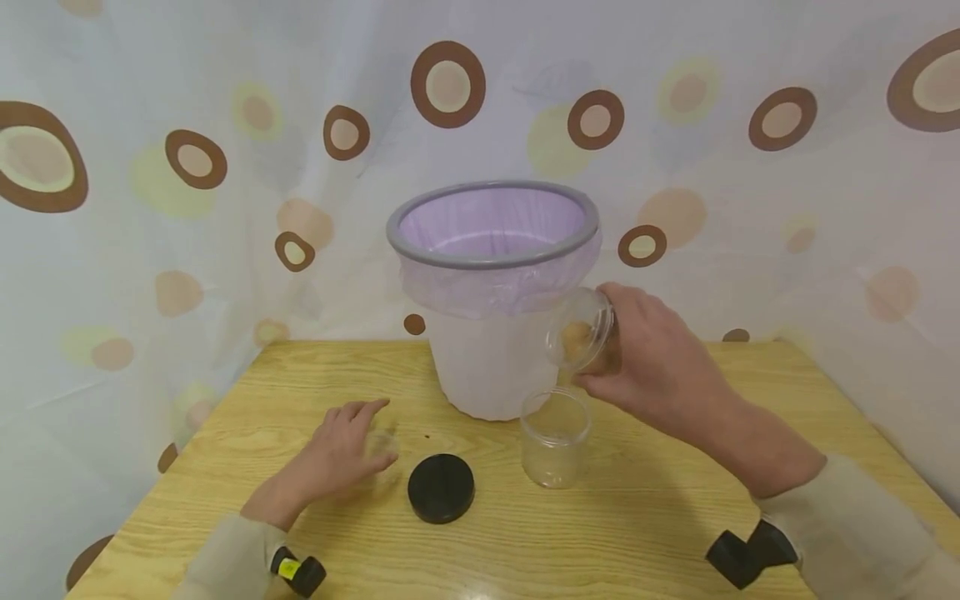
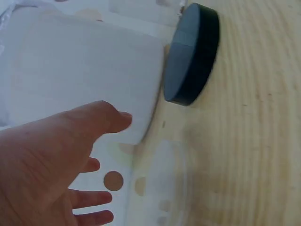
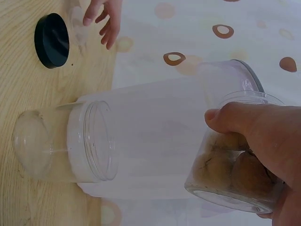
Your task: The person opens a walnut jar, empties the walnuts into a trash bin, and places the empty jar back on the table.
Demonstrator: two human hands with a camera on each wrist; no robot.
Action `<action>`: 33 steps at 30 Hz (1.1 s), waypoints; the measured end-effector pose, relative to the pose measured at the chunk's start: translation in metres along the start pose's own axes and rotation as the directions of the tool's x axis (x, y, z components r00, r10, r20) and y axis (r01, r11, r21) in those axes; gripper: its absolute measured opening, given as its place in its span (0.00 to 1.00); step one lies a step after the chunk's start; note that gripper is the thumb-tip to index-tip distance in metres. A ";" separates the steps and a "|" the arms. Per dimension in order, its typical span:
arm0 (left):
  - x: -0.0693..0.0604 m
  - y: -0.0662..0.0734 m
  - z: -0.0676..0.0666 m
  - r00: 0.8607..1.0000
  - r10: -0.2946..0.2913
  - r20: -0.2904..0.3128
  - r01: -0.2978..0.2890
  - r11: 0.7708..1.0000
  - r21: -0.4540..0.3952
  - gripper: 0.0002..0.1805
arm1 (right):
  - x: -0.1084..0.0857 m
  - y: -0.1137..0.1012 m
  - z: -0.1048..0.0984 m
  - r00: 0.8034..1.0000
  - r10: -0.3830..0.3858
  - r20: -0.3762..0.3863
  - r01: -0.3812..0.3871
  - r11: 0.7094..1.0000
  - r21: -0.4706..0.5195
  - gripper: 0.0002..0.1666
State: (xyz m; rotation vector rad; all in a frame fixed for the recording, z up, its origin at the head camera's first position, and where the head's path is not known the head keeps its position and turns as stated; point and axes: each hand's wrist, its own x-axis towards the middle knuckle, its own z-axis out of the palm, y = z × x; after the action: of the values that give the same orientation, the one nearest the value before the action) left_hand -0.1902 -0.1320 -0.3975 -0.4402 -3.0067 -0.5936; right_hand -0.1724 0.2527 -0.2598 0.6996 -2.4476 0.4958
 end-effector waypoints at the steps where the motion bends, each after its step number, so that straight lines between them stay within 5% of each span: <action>1: 0.002 0.001 -0.002 1.000 0.011 -0.015 -0.011 1.000 0.001 0.40 | 0.001 0.000 -0.001 1.000 0.001 0.002 -0.001 1.000 0.002 0.53; 8: 0.016 0.012 -0.021 0.992 0.069 -0.110 -0.071 0.997 -0.020 0.40 | 0.003 0.002 -0.008 0.999 0.030 0.018 -0.030 0.999 0.011 0.53; 16: 0.029 0.029 -0.047 0.964 0.140 -0.226 -0.152 0.988 -0.036 0.42 | 0.007 0.004 -0.016 0.999 0.043 0.025 -0.043 0.999 0.007 0.55; 26: 0.049 0.049 -0.094 0.961 0.123 -0.248 -0.145 0.987 -0.073 0.43 | 0.012 0.006 -0.021 1.000 0.025 0.004 -0.025 1.000 -0.018 0.54; 33: 0.060 0.056 -0.121 0.943 0.144 -0.300 -0.176 0.981 -0.081 0.42 | 0.015 0.007 -0.026 1.000 0.029 0.012 -0.029 0.999 -0.014 0.52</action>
State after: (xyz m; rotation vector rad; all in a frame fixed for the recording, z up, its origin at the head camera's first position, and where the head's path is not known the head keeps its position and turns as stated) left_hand -0.2333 -0.1121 -0.2594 -0.5432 -2.6370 -0.7368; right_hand -0.1771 0.2649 -0.2320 0.6640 -2.4732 0.4866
